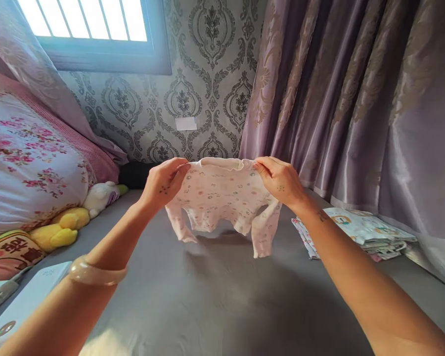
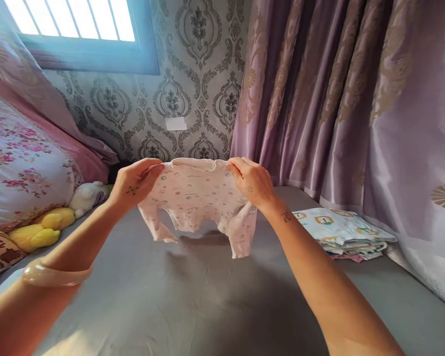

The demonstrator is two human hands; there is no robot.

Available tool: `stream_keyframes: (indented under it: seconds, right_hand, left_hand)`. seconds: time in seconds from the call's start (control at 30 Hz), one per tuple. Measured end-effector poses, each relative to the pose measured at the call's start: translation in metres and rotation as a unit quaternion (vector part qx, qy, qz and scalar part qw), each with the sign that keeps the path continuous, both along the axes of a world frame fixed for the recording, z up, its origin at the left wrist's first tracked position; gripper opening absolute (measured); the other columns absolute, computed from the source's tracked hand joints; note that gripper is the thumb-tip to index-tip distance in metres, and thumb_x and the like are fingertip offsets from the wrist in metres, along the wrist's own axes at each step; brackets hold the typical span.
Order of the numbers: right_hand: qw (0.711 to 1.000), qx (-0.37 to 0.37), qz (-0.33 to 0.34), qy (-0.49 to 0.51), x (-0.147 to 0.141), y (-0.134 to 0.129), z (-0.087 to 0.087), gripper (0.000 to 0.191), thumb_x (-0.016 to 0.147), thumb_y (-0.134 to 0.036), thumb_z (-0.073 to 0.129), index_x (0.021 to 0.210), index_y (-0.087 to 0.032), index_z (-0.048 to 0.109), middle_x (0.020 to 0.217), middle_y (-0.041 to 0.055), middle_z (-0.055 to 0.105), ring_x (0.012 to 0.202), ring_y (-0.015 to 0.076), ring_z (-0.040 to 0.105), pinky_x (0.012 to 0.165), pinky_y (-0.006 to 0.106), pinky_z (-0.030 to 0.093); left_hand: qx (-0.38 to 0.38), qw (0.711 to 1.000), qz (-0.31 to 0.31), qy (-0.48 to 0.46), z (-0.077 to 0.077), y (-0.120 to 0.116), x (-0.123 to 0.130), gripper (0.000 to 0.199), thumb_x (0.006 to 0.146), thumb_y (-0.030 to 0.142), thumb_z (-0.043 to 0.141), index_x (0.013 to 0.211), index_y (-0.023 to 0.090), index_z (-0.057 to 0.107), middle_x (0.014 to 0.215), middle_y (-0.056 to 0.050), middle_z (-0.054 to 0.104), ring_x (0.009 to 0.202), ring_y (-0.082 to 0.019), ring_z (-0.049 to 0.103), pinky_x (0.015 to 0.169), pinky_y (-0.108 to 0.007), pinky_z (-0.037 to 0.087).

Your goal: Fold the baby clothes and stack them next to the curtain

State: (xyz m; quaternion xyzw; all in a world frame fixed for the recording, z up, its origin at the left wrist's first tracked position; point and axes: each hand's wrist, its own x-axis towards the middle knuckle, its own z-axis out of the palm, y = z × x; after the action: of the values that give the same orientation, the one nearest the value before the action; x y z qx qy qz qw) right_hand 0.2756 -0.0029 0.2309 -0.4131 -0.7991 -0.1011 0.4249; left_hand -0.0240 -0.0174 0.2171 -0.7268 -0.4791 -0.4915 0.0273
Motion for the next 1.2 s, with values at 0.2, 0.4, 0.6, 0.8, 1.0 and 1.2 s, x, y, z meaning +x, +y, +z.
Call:
stream_keyframes:
  seconds: [0.2, 0.4, 0.6, 0.8, 1.0, 1.2]
  right_hand:
    - [0.998, -0.048, 0.047, 0.014, 0.01, -0.064, 0.032, 0.037, 0.091, -0.055, 0.048, 0.1, -0.028, 0.071, 0.09, 0.003, 0.07, 0.08, 0.0217, 0.061, 0.07, 0.034, 0.046]
    - [0.957, -0.259, 0.119, 0.049, 0.008, -0.047, 0.027, 0.036, 0.085, -0.055, 0.056, 0.096, -0.025, 0.073, 0.072, 0.0014, 0.066, 0.06, 0.0161, 0.055, 0.05, 0.028, 0.039]
    - [0.925, -0.36, 0.118, -0.021, -0.005, 0.029, -0.08, 0.033, 0.087, -0.044, 0.051, 0.089, -0.019, 0.073, 0.078, 0.0019, 0.069, 0.072, 0.0176, 0.059, 0.061, 0.027, 0.043]
    - [0.913, -0.374, 0.002, -0.165, -0.007, 0.063, -0.176, 0.032, 0.095, -0.038, 0.04, 0.095, -0.025, 0.069, 0.088, 0.0036, 0.071, 0.076, 0.0184, 0.062, 0.064, 0.026, 0.038]
    - [0.907, -0.347, -0.005, -0.239, -0.005, 0.09, -0.199, 0.034, 0.1, -0.041, 0.033, 0.1, -0.026, 0.064, 0.094, 0.0025, 0.071, 0.083, 0.0179, 0.064, 0.064, 0.024, 0.035]
    - [0.886, -0.326, -0.062, -0.322, -0.016, 0.123, -0.2, 0.034, 0.101, -0.042, 0.031, 0.109, -0.025, 0.059, 0.107, 0.006, 0.069, 0.094, 0.0221, 0.065, 0.074, 0.028, 0.039]
  left_hand:
    - [0.014, 0.999, 0.003, 0.052, 0.033, -0.066, -0.027, 0.026, 0.085, 0.044, 0.058, 0.1, 0.026, 0.069, 0.08, 0.001, 0.065, 0.065, -0.014, 0.053, 0.054, -0.025, 0.042]
    - [-0.188, 0.98, -0.06, 0.025, 0.04, -0.059, -0.044, 0.028, 0.079, 0.052, 0.062, 0.09, 0.028, 0.071, 0.055, 0.003, 0.055, 0.045, -0.011, 0.044, 0.034, -0.02, 0.032]
    - [-0.334, 0.927, -0.151, 0.071, -0.076, 0.023, -0.043, 0.039, 0.084, 0.055, 0.051, 0.08, 0.019, 0.066, 0.062, 0.001, 0.054, 0.051, -0.012, 0.047, 0.041, -0.02, 0.036]
    - [-0.323, 0.923, -0.111, 0.18, -0.186, 0.068, -0.026, 0.04, 0.092, 0.049, 0.036, 0.084, 0.021, 0.063, 0.067, -0.002, 0.061, 0.061, -0.016, 0.056, 0.055, -0.023, 0.039]
    - [-0.313, 0.909, -0.061, 0.266, -0.198, 0.09, -0.027, 0.038, 0.096, 0.044, 0.028, 0.092, 0.021, 0.058, 0.082, -0.006, 0.066, 0.074, -0.019, 0.061, 0.064, -0.026, 0.039]
    - [-0.315, 0.897, -0.015, 0.311, -0.197, 0.125, -0.029, 0.038, 0.097, 0.044, 0.027, 0.098, 0.021, 0.056, 0.089, -0.008, 0.067, 0.08, -0.022, 0.062, 0.067, -0.028, 0.04]
